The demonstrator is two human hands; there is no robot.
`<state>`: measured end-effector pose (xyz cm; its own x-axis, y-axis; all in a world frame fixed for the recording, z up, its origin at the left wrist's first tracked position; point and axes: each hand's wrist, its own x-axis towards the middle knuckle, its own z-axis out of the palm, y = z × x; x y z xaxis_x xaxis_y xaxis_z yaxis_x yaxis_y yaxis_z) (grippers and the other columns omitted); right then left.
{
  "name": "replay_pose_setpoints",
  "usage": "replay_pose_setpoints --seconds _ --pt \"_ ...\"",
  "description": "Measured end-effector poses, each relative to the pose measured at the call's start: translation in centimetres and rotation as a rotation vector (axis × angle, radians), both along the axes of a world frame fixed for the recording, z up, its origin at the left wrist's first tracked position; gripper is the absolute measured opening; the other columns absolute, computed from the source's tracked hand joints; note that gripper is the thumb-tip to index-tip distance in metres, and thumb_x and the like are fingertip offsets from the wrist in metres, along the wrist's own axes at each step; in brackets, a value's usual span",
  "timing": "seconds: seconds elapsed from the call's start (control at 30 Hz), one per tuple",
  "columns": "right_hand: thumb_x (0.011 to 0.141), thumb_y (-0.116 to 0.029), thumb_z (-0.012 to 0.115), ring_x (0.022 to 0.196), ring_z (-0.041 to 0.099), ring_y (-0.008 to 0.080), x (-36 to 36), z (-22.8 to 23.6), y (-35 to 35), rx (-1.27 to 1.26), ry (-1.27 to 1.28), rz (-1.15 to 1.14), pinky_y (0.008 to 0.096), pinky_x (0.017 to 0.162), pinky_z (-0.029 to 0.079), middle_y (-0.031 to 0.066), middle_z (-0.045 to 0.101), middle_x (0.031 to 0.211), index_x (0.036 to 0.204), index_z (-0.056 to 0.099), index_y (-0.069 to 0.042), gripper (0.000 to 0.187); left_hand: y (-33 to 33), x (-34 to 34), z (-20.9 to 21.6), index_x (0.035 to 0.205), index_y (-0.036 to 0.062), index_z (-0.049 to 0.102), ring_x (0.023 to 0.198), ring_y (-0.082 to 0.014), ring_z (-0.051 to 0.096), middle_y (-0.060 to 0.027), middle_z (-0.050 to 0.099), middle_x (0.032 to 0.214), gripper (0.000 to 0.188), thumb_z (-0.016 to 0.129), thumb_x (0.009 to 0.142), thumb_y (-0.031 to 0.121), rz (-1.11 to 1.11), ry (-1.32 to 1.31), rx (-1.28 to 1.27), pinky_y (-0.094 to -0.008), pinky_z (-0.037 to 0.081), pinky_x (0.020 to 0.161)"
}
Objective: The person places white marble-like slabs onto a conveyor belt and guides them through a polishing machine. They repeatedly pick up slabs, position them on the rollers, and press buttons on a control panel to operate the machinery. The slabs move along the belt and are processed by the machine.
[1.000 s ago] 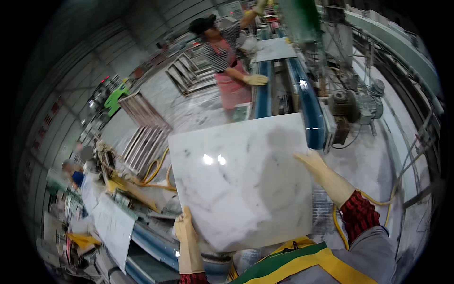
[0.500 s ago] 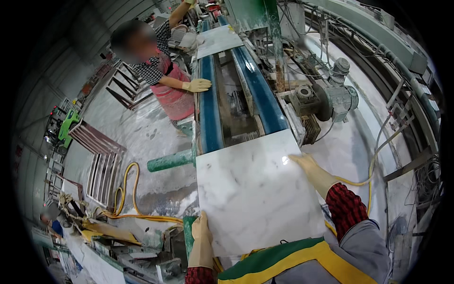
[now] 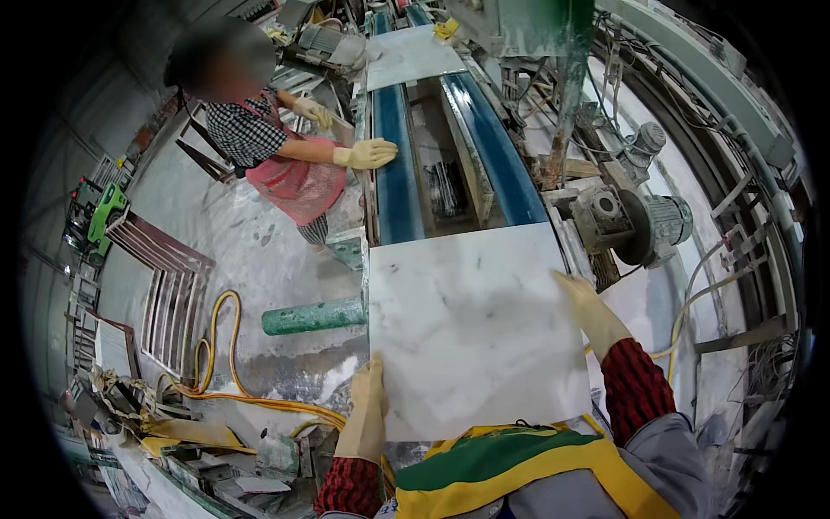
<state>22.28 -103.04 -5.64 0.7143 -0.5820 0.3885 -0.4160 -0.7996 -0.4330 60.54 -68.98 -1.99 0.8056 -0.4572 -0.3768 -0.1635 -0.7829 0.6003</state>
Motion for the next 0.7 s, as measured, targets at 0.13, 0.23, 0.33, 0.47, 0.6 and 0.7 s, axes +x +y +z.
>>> replay_pose_setpoints --seconds 0.13,0.23,0.33,0.47,0.6,0.7 --pt "0.111 -0.030 0.052 0.120 0.065 0.0238 -0.8 2.1 3.9 1.677 -0.473 -0.517 0.0389 0.102 0.052 0.0121 0.069 0.132 0.143 0.056 0.003 0.046 -0.3 0.9 -0.3 0.113 0.0019 0.074 0.094 -0.0399 0.068 -0.0209 0.074 0.098 0.069 0.041 0.104 0.061 -0.299 -0.306 -0.092 -0.0461 0.051 0.087" --pt "0.111 -0.033 0.051 0.122 0.065 0.0223 -3.1 5.0 11.0 1.842 -0.536 -0.454 0.0361 0.107 0.051 0.0125 0.065 0.136 0.147 0.050 0.003 0.051 -1.2 2.0 0.0 0.123 0.0012 0.070 0.099 -0.0357 0.068 -0.0213 0.073 0.108 0.066 0.042 0.105 0.058 -0.048 0.168 -0.051 -0.0437 0.052 0.089" --pt "0.110 -0.031 0.054 0.118 0.066 0.0209 -6.6 6.8 15.6 1.933 -0.246 -0.375 0.0334 0.107 0.052 0.0124 0.065 0.134 0.145 0.051 -0.001 0.047 -2.5 3.0 0.4 0.130 -0.0004 0.065 0.099 -0.0308 0.069 -0.0190 0.072 0.115 0.062 0.047 0.105 0.053 0.059 0.382 -0.155 -0.0415 0.054 0.088" --pt "0.109 -0.031 0.059 0.091 0.067 0.0183 -7.6 5.7 17.6 1.906 -0.274 -0.421 0.0339 0.080 0.057 0.0082 0.068 0.115 0.139 0.056 -0.001 0.043 -1.9 4.4 0.7 0.142 -0.0014 0.055 0.114 -0.0273 0.067 -0.0160 0.066 0.133 0.056 0.056 0.105 0.040 0.177 0.883 -0.477 -0.0403 0.055 0.099" --pt "0.106 -0.023 0.059 0.082 0.065 0.0129 -6.5 5.4 16.5 1.716 -0.280 -0.314 0.0273 0.069 0.053 0.0060 0.070 0.107 0.126 0.064 -0.002 0.030 2.5 4.6 1.4 0.136 -0.0030 0.058 0.109 -0.0273 0.071 -0.0174 0.069 0.127 0.053 0.059 0.105 0.040 -0.018 1.065 -0.175 -0.0408 0.061 0.092" --pt "0.106 -0.004 0.051 0.079 0.065 0.0173 -5.3 6.2 15.2 1.617 -0.284 -0.318 0.0306 0.072 0.055 0.0052 0.069 0.098 0.128 0.063 0.005 0.027 4.2 3.6 1.8 0.131 -0.0019 0.060 0.089 -0.0228 0.075 -0.0186 0.074 0.111 0.049 0.067 0.102 0.037 0.093 1.092 -0.064 -0.0353 0.062 0.074"
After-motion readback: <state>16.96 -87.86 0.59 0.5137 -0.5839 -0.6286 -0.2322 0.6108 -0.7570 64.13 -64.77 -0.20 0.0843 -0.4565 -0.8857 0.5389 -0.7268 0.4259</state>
